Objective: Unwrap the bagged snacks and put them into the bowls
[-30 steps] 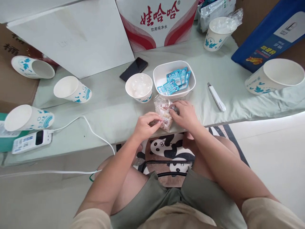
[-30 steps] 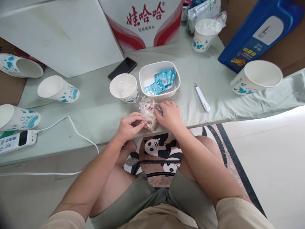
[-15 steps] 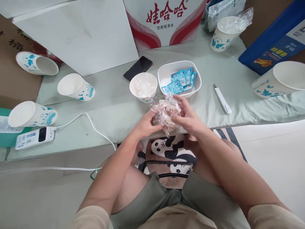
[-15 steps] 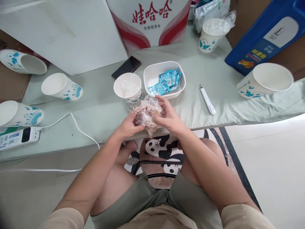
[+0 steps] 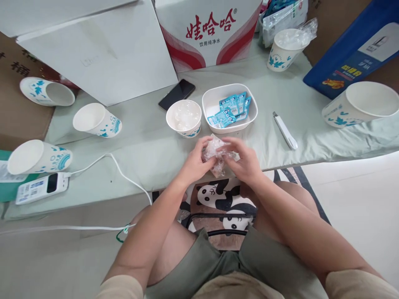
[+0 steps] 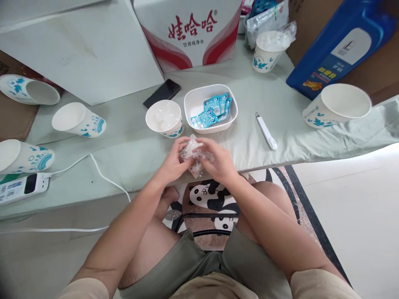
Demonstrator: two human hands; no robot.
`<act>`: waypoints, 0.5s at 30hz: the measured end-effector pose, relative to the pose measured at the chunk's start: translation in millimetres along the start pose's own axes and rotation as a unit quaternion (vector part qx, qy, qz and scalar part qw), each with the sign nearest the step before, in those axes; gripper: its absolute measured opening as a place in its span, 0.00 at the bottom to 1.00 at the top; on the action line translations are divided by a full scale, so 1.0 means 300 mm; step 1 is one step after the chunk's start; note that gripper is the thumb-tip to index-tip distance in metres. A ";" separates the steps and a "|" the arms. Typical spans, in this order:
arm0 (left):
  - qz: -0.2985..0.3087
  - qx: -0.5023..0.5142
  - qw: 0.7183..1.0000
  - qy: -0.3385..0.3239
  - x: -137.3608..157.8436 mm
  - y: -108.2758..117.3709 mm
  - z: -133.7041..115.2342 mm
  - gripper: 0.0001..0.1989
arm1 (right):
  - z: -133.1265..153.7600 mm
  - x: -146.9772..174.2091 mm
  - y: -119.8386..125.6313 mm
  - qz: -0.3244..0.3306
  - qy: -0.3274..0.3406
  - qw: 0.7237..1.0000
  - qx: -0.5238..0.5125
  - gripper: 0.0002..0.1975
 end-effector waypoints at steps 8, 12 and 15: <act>-0.055 -0.038 0.994 -0.084 -0.031 0.023 -0.020 0.15 | 0.081 0.029 -0.011 0.086 0.104 0.987 0.084 0.22; -0.086 -0.013 0.996 -0.037 -0.037 0.022 0.017 0.14 | -0.017 -0.037 0.299 -0.109 0.027 0.966 0.232 0.14; -0.080 0.008 0.997 -0.005 -0.035 -0.004 0.024 0.13 | -0.142 -0.042 0.505 -0.190 -0.058 0.901 0.386 0.18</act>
Point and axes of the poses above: each hand's wrist, its own x-axis away from the middle knuckle, its own y-axis out of the back of the hand, z = x × y, the point moved 8 cm from there along -x, towards the middle knuckle, and after that the axes turned 13 degrees about -z, right-handed, at the moved point
